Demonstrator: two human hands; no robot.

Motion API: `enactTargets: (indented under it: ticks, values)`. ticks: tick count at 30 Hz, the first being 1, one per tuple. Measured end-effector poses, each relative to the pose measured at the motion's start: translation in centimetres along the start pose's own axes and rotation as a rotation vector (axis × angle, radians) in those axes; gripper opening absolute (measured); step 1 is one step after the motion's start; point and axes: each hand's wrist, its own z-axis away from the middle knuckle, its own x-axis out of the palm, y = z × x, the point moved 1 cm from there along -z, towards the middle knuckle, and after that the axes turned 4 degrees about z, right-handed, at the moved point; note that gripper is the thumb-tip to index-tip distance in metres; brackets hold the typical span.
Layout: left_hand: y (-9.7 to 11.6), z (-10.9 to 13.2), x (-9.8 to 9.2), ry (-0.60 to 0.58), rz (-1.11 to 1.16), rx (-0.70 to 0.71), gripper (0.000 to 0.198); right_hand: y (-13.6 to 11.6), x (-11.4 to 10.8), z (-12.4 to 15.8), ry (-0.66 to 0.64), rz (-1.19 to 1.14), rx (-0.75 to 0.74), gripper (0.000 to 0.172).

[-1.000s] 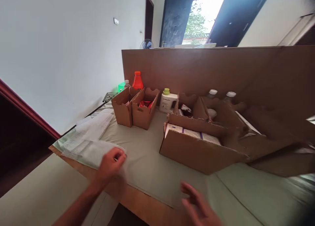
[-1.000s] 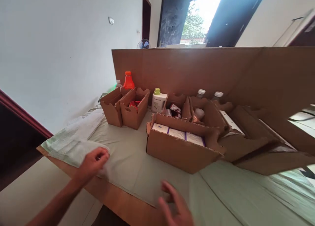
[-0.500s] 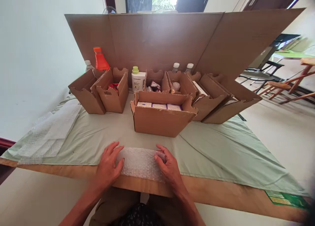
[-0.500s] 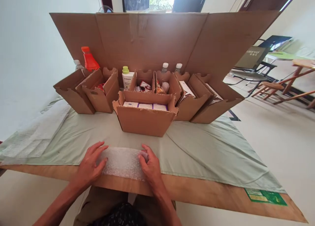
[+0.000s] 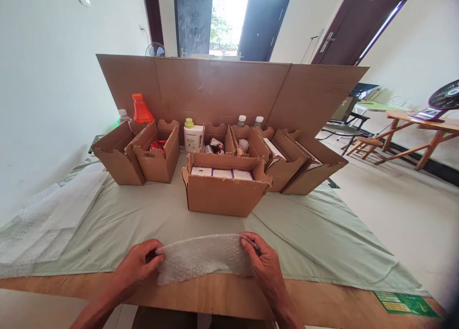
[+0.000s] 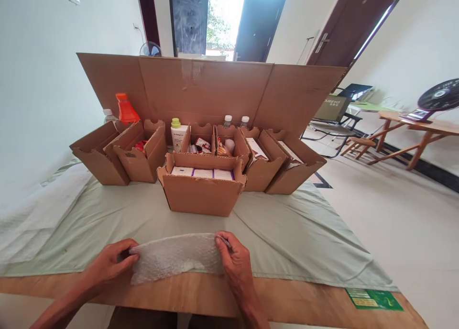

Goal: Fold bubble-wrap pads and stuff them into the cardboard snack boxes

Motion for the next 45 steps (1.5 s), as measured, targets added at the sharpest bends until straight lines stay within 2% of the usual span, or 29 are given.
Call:
enactTargets:
  ticks: [3, 6, 9, 11, 13, 15, 19, 22, 25, 27, 31, 33, 34, 36, 37, 38, 40, 42, 43, 45]
  values:
    - [-0.6, 1.0, 0.9, 0.098, 0.216, -0.095, 0.028, 2.0, 0.1, 0.2, -0.042, 0.059, 0.040, 0.043]
    - [-0.6, 1.7, 3.0, 0.245, 0.414, -0.167, 0.034, 3.8, 0.4, 1.2, -0.038, 0.114, 0.032, 0.060]
    - [-0.3, 2.4, 5.1, 0.357, 0.426, -0.205, 0.069, 5.3, 0.8, 2.3, -0.010, 0.119, 0.022, 0.066]
    - [-0.1, 2.7, 5.9, 0.381, 0.362, -0.182, 0.073, 6.0, 0.8, 2.8, -0.011, 0.115, 0.005, 0.065]
    - [-0.1, 2.6, 6.0, 0.372, 0.329, -0.147, 0.063, 6.3, 0.5, 3.0, -0.021, 0.109, -0.036, 0.062]
    - [-0.2, 2.2, 5.5, 0.311, 0.326, -0.150, 0.057, 6.1, -0.1, 3.0, -0.066, 0.114, -0.065, 0.058]
    - [-0.4, 0.2, 3.8, 0.170, 0.432, -0.255, 0.066, 5.0, -1.0, 2.5, -0.186, 0.119, -0.114, 0.041]
    - [-0.2, -1.4, 2.9, 0.138, 0.524, -0.325, 0.065, 4.0, -1.1, 2.0, -0.168, 0.113, -0.204, 0.031]
    - [0.6, -1.4, 2.5, 0.158, 0.527, -0.329, 0.052, 2.3, -1.7, 1.9, -0.119, 0.128, -0.305, 0.032]
    - [1.6, -0.3, 2.1, 0.275, 0.479, -0.268, 0.043, 0.5, -3.0, 1.9, -0.082, 0.152, -0.379, 0.032]
    - [5.9, 2.7, -0.6, 0.729, 0.226, -0.025, 0.024, -5.0, -7.3, 0.9, 0.045, 0.208, -0.538, 0.033]
    - [8.8, 2.4, -2.7, 0.875, 0.039, 0.108, 0.016, -7.8, -9.3, -1.1, 0.167, 0.242, -0.603, 0.030]
    - [10.2, 1.6, -3.8, 0.914, -0.044, 0.162, 0.013, -9.0, -10.1, -2.6, 0.220, 0.267, -0.607, 0.027]
    - [12.6, -1.5, -5.8, 0.889, -0.142, 0.324, 0.016, -10.8, -11.2, -6.2, 0.253, 0.307, -0.535, 0.022]
    - [13.5, -3.4, -6.6, 0.845, -0.161, 0.423, 0.018, -11.4, -11.5, -8.3, 0.203, 0.315, -0.481, 0.023]
    - [14.2, -5.4, -7.3, 0.781, -0.168, 0.465, 0.021, -11.8, -11.6, -10.3, 0.142, 0.315, -0.439, 0.026]
    - [15.2, -9.0, -8.1, 0.593, -0.182, 0.499, 0.027, -12.2, -11.5, -14.0, -0.075, 0.353, -0.369, 0.029]
    - [15.9, -11.6, -8.5, 0.438, -0.211, 0.492, 0.030, -12.1, -11.0, -16.7, -0.299, 0.456, -0.313, 0.029]
    - [16.2, -12.5, -8.6, 0.389, -0.230, 0.487, 0.030, -12.1, -10.8, -17.7, -0.375, 0.547, -0.296, 0.029]
    - [17.0, -13.6, -8.9, 0.345, -0.265, 0.486, 0.030, -12.3, -10.3, -19.0, -0.441, 0.762, -0.285, 0.026]
